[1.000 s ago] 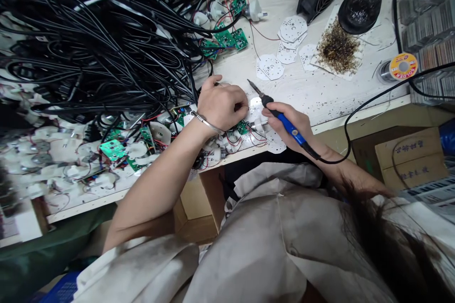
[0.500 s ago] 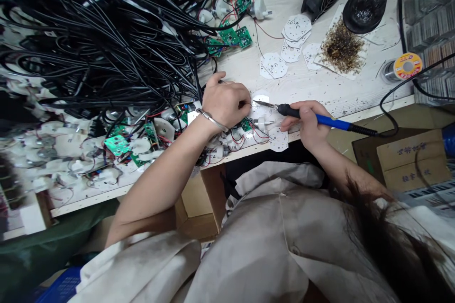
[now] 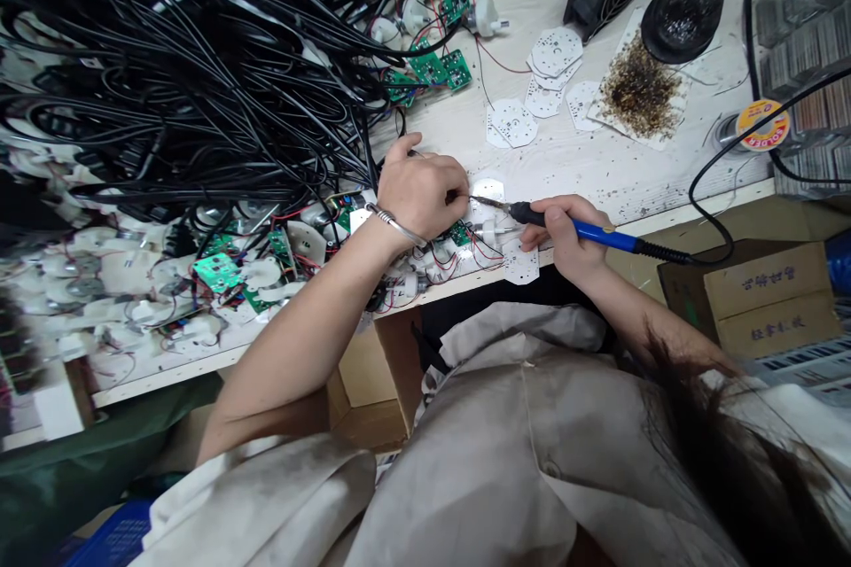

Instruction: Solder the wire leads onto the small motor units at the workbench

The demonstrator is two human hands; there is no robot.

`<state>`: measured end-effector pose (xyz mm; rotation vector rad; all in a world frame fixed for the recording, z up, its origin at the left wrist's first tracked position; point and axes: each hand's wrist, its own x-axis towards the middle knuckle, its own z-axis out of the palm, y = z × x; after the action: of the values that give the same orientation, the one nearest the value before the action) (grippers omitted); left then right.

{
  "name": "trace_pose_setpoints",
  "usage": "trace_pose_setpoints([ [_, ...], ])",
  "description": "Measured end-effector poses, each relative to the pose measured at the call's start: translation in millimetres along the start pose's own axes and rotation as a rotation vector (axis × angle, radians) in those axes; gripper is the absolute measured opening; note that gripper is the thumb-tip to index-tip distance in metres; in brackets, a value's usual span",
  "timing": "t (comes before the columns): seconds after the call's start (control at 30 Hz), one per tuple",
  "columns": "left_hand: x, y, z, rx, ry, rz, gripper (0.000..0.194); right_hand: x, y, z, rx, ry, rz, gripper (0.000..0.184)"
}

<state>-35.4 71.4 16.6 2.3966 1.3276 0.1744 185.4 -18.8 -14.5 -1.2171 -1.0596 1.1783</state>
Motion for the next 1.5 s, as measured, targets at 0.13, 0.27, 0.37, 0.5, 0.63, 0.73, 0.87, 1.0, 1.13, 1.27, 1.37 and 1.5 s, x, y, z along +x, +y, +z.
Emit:
trace_pose_setpoints([
  [0.13,0.2,0.8,-0.3,-0.003,0.005,-0.004,0.023,-0.3,2.2,-0.3,-0.003,-0.002,-0.018,0.039],
  [0.27,0.0,0.9,-1.0,-0.004,0.006,-0.005,0.021,-2.7,7.7,-2.2,-0.008,0.047,-0.030,0.039],
  [0.37,0.2,1.8,-1.7,-0.004,-0.007,-0.018,0.022,-4.6,9.7,-2.4,-0.030,0.066,-0.062,0.039],
  [0.5,0.4,2.9,-2.1,0.004,0.001,-0.013,0.023,-3.0,7.3,0.5,-0.078,0.054,-0.165,0.034],
  [0.63,0.2,3.1,-2.9,0.018,-0.007,-0.001,0.022,4.6,7.3,2.7,-0.258,-0.146,-0.310,0.036],
  [0.73,0.5,3.4,-4.5,0.023,-0.019,0.001,0.021,10.3,12.0,4.3,-0.460,-0.262,-0.365,0.036],
  [0.87,3.5,5.4,-6.5,0.052,-0.037,-0.003,0.022,15.3,17.8,8.5,-0.620,-0.233,-0.435,0.038],
  [1.0,7.4,8.2,-6.5,0.104,-0.036,-0.034,0.024,18.1,17.2,11.3,-0.676,-0.238,-0.471,0.039],
  [1.13,10.6,8.3,-10.0,0.186,-0.076,-0.014,0.026,17.8,15.9,11.7,-0.655,-0.258,-0.421,0.038],
  [1.27,26.9,10.9,-20.7,0.247,-0.128,-0.080,0.031,16.4,18.0,12.7,-0.593,-0.205,-0.406,0.037],
  [1.37,55.3,14.7,-25.0,0.272,-0.024,-0.230,0.035,14.4,20.4,12.2,-0.482,-0.113,-0.434,0.034],
  [1.5,99.2,9.8,-19.8,0.302,0.033,-0.178,0.031,8.6,22.3,9.0,-0.310,0.050,-0.371,0.032],
])
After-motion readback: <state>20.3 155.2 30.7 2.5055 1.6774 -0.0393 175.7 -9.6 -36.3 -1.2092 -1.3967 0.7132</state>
